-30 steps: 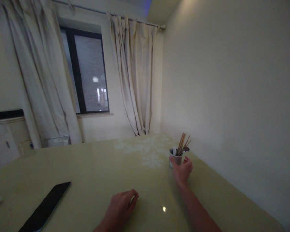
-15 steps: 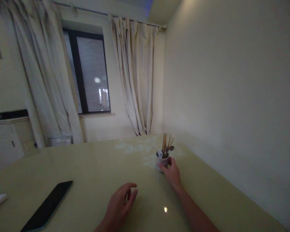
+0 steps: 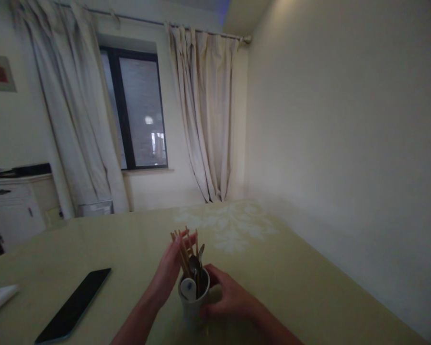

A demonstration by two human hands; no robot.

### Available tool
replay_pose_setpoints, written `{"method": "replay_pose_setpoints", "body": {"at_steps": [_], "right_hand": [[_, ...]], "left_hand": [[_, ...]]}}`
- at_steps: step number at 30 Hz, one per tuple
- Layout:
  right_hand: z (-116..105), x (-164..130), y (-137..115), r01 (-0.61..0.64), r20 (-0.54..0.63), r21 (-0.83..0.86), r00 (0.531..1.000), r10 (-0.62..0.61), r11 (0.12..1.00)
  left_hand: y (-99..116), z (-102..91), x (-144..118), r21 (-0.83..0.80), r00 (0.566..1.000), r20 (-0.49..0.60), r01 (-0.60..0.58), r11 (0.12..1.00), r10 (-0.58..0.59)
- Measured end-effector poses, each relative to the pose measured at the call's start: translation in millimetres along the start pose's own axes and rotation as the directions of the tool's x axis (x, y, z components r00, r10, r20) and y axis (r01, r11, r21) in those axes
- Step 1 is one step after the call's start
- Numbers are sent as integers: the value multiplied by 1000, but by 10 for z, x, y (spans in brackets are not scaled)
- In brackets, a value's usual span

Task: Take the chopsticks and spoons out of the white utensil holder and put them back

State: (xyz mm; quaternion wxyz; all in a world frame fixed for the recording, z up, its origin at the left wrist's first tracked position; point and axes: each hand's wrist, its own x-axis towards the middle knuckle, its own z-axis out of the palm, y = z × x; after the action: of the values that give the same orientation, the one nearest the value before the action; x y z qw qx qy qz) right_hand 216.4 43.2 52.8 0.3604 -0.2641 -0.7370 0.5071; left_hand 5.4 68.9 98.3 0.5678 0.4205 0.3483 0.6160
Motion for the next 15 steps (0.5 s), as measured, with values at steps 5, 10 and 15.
{"method": "replay_pose_setpoints", "body": {"at_steps": [5,10,15], "right_hand": [[24,-41,-102,-21,40,31,999,20,999],[13,-36,-56,-7,53,32,999,5,999],[31,-31,-7,-13,72,43,997,10,999]], "left_hand": [[259,193,-12,19,994,85,68,997,-70],[209,179,-46,193,999,-5,-44,980,46],[118,103,-104,445,998,9,-53,894,54]]}}
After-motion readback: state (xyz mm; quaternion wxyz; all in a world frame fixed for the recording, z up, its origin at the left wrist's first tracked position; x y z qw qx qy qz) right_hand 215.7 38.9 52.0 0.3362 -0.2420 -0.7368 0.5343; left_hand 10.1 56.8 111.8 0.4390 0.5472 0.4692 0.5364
